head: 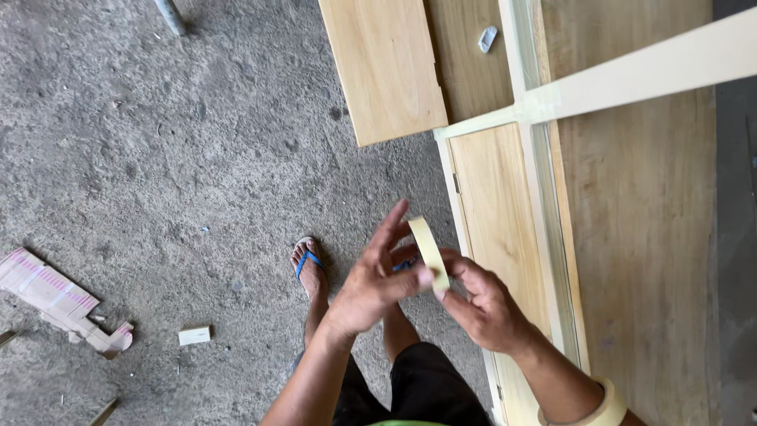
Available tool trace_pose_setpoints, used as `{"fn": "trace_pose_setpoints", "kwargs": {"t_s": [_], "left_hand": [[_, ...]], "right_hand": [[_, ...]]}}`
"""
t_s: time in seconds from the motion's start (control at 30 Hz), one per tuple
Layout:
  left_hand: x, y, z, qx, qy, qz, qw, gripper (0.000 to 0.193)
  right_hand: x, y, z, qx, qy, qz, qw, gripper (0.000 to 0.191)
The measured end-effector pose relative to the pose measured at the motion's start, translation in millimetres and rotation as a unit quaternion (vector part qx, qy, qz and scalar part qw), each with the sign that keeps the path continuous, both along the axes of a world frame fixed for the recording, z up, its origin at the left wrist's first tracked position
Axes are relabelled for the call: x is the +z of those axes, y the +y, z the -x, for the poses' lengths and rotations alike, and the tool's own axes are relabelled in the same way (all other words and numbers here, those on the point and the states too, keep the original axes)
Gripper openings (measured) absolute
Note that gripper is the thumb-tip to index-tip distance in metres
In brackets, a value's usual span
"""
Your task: The person applies masking tape along the seams and edges of a wooden cabinet, pulling strips from a roll worn on the wrist, aligning the tape over the joints and corners, and pressing it down by hand. They move around the cabinet taping different sections and smooth a panel with their hand.
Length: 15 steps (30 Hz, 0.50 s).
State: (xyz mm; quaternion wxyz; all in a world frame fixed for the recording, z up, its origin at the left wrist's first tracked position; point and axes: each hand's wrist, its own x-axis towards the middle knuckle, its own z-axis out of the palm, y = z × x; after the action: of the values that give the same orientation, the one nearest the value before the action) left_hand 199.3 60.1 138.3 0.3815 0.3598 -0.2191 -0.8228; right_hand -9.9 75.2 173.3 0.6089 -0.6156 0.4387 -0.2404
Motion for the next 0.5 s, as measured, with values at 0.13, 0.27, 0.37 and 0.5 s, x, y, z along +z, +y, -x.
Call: {"fn": "trace_pose_setpoints", "kwargs": {"t_s": [0.13,0.27,0.37,0.5], "left_hand": [[-5,12,4,0.041,0.022,0.121,0.992,0.113],[-3,22,7,0.109,-0.239,0.258,0.930,0.087],[6,29,12,0.146,-0.375,0.371,0.837,0.054],[19,31,27,0.120,-0.446,0.414,0.784,0.042]], "right_hand": [[1,3,-1,0.003,-0.003,-0.025,1.000,0.041],[-6,4,1,-0.003,0.011,0.013,1.000,0.029],[-9,5,8,-0.014,0.037,0.012,0.999,0.029],[-8,8,13,-0.020,0.147,0.068,0.987,0.024]]}}
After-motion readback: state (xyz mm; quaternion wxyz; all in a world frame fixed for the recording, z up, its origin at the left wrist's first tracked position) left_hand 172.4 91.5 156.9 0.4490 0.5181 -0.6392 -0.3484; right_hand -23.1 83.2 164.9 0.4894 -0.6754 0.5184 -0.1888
